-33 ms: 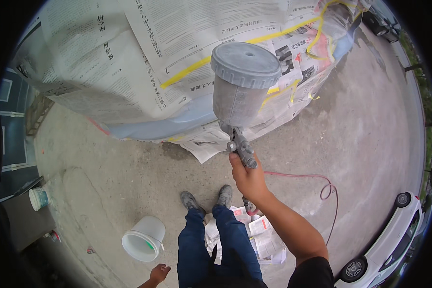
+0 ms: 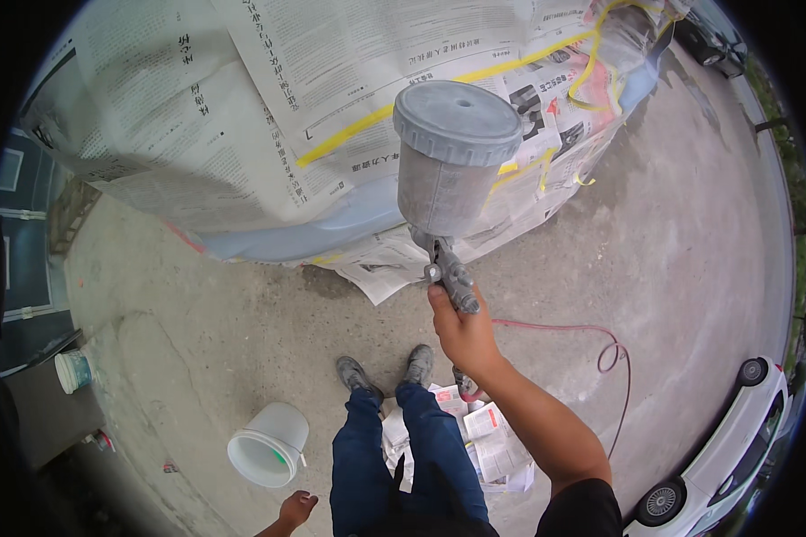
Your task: The person uses a spray gun to apply a coat of light blue paint to a car's trunk lid, which is masked with newspaper and tape. The person moves around the vehicle to cover the surface evenly, then walks into a garage area to refill the spray gun from a paint can.
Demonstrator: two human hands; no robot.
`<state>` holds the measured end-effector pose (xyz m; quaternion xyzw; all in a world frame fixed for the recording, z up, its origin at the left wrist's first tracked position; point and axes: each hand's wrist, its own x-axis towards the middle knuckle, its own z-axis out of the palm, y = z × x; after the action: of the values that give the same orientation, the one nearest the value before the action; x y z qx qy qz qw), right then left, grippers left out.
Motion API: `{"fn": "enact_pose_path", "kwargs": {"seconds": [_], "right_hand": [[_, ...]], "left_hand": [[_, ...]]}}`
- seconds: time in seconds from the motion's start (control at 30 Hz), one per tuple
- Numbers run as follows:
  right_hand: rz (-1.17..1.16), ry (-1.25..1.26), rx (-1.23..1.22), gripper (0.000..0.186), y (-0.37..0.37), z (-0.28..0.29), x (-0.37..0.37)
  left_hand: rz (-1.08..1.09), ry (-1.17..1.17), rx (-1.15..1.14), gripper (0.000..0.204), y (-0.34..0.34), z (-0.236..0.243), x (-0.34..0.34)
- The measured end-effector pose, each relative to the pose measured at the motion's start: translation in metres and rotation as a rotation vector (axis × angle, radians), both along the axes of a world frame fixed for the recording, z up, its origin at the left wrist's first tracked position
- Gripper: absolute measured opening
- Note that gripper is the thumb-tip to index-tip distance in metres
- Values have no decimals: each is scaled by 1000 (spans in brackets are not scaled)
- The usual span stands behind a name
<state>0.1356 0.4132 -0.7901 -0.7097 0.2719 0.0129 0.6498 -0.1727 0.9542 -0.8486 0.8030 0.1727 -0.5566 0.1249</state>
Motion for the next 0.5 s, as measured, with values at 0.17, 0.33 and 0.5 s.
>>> {"fn": "enact_pose_path", "kwargs": {"seconds": [0.17, 0.33, 0.5], "right_hand": [[-52, 9, 20, 29, -17, 30, -29], [-159, -2, 71, 37, -45, 86, -114], [-331, -25, 137, 32, -69, 150, -196]], "left_hand": [[-19, -90, 4, 55, -13, 18, 24], [-90, -261, -79, 51, -41, 42, 92], [-135, -599, -263, 31, -110, 47, 172]]}}
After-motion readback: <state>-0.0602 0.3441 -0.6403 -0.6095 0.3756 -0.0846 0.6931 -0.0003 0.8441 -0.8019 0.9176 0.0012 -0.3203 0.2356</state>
